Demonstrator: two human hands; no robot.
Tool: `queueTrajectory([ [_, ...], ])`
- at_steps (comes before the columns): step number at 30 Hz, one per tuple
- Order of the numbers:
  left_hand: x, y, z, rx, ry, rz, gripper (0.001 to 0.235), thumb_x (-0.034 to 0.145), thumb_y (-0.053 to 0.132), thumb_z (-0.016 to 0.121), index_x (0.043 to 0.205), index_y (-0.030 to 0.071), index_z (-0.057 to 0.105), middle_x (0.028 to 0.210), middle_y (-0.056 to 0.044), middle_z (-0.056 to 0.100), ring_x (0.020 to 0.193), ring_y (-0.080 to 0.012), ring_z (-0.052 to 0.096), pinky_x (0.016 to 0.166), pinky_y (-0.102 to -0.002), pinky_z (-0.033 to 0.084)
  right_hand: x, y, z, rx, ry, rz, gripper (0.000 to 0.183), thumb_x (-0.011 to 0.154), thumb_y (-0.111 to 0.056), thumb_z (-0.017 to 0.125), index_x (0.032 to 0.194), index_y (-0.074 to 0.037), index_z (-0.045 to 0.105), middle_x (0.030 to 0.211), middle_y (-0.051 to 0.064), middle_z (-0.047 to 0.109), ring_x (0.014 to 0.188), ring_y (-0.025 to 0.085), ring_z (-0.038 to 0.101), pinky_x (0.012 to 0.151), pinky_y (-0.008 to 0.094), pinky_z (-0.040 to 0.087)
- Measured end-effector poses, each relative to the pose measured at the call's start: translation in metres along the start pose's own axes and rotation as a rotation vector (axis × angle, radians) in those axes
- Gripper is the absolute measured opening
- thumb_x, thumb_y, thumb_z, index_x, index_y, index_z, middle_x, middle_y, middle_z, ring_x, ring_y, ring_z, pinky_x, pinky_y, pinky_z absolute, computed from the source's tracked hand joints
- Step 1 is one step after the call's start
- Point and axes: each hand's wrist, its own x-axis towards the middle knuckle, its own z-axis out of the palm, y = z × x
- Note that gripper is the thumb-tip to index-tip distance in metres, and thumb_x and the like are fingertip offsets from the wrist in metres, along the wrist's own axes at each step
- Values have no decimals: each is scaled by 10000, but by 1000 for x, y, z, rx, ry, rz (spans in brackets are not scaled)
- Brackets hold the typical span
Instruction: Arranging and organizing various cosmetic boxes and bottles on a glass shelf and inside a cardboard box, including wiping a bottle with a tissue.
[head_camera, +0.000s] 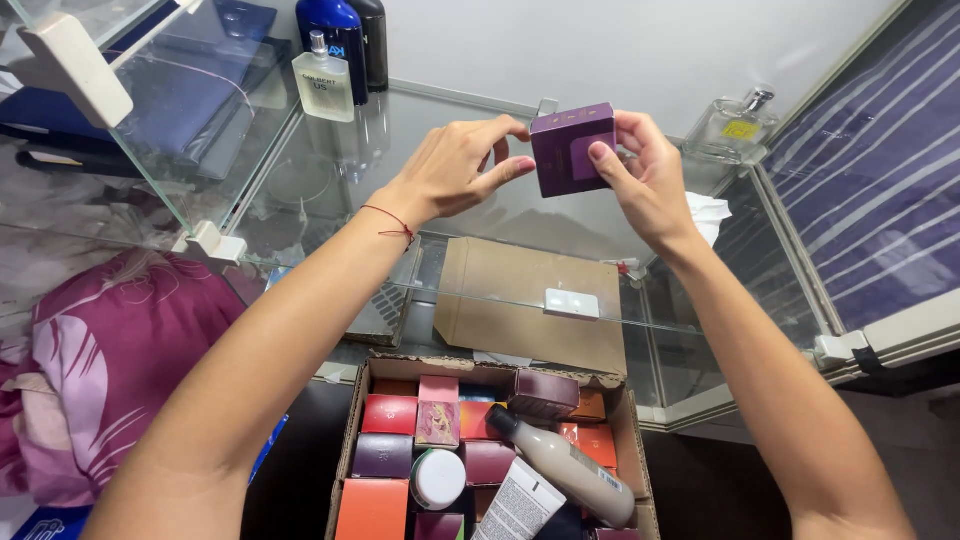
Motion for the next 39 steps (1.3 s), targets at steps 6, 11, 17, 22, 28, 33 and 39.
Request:
queueTrajectory([
  [6,1,0,3,48,-31,-9,414,1040,589,491,1089,210,652,725,1,686,673,-216,634,632,-361,535,-7,-11,15,141,34,169,390,1070,-276,629,1393,-69,566,1178,67,705,930,126,719,787,316,660],
  [11,0,3,3,22,-25,-39,401,1031,593,514,1054,214,645,700,8,678,657,-202,623,625,-354,528,-7,-9,15,151,46,142,403,1063,-268,650,1404,-63,587,1140,62,704,923,118,704,797,314,663],
  [17,1,10,1,-14,-35,-62,363,1012,574,569,1051,216,613,684,15,668,650,-182,615,624,-344,514,-7,6,11,153,40,109,398,1047,-243,686,1390,-57,612,1108,90,718,901,134,714,786,340,667],
  [22,-1,7,3,-34,-55,-68,355,989,571,587,1029,219,599,678,20,667,648,-176,617,622,-343,506,-9,8,12,132,9,92,427,1050,-255,679,1416,-50,596,1112,120,717,902,166,725,783,354,668],
  [28,2,3,4,-114,-74,-120,367,1038,576,442,1007,227,553,643,9,604,641,-205,604,622,-365,489,-14,-7,14,99,15,25,505,1092,-303,592,1520,-60,480,1149,120,710,956,150,709,814,329,656],
  [33,2,24,-11,-332,-83,-194,409,1020,511,370,955,132,508,752,-24,636,680,-154,536,667,-309,396,-18,-21,17,32,9,-61,489,1079,-65,402,1561,-89,323,1315,226,666,1071,266,656,870,422,643],
  [39,2,23,-13,-408,-110,-225,421,1042,496,302,912,137,477,730,7,595,697,-155,496,708,-302,379,-16,3,15,-164,-103,-363,691,1021,146,518,1625,-74,264,1479,261,534,1379,323,545,1142,392,505],
])
